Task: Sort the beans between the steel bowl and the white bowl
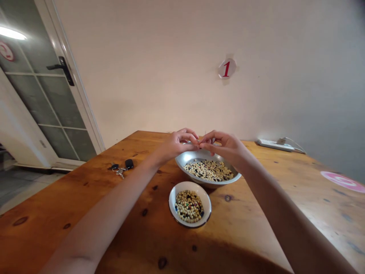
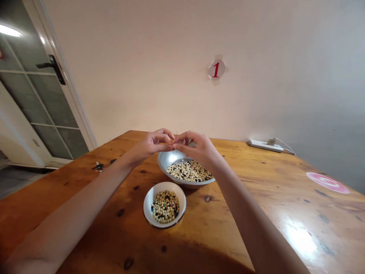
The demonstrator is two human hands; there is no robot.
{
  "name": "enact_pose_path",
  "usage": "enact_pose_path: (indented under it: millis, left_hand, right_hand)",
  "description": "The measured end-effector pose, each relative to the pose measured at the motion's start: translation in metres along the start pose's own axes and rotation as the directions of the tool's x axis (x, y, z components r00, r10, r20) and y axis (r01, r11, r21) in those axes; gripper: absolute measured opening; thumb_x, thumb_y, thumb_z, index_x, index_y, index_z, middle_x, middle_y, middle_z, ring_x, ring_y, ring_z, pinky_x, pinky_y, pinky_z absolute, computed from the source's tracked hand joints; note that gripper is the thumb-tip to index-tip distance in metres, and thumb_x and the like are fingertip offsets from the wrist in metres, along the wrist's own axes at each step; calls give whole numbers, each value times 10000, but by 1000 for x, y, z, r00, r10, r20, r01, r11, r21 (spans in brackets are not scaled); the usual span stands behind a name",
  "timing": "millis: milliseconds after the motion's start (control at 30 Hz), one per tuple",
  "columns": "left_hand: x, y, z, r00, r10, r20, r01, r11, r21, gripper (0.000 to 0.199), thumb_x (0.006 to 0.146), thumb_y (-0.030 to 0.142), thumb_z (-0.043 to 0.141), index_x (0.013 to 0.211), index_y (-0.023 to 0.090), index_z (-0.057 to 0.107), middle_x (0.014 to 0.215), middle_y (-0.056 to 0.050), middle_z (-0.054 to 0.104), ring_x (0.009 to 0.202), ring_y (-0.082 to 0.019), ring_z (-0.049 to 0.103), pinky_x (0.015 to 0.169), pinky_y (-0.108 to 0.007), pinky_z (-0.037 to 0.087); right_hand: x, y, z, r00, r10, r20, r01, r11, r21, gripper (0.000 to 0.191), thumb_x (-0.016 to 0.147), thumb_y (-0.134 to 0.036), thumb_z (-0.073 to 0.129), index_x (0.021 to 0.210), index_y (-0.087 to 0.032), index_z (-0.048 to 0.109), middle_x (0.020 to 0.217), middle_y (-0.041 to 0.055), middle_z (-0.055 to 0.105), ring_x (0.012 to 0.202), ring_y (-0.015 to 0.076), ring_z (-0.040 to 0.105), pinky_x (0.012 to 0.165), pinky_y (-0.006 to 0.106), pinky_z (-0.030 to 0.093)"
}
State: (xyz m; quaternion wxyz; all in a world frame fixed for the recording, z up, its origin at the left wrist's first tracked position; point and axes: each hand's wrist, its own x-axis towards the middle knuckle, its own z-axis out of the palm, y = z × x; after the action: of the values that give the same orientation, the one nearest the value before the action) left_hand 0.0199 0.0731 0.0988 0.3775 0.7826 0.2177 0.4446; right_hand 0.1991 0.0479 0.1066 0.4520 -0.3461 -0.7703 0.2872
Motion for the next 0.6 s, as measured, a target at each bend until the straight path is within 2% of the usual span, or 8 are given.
enact_pose_path:
  millis: [133,267,400,600]
  left_hand:
    - [0,-1,0,997,42,66,-46,997,58,83,692,236,624,660,166,592,882,-10,511,921,-145,484,904,-336,336]
    - [1,-3,-1,992,82,92,-91,990,105,84,720,240,596,680,168,584,848,-13,522,892,-137,490,886,-313,332]
    - [2,-5,0,992,59,110,-74,988,133,109,732,269,588,701,164,581,844,-20,537,872,-139,496,859,-299,343]
    - [2,-10,2,989,39,145,-54,993,107,134,716,301,607,673,180,568,820,-13,542,825,-135,501,821,-285,358]
  right_hand:
    - [-1,-2,1,996,-41,-85,34,996,-78,193,685,-358,635,745,-174,631,783,33,601,695,139,516,569,269,393]
    - [-2,-6,2,991,-28,-130,16,995,-94,150,699,-318,615,734,-174,638,779,30,608,664,127,508,550,266,373]
    - [-2,-9,0,984,0,-177,-15,996,-85,146,688,-309,627,721,-166,636,754,31,607,631,118,487,531,263,364]
    - [-3,-6,-5,971,-9,-238,3,1000,-26,138,687,-310,625,715,-174,627,735,22,589,628,116,486,514,252,370]
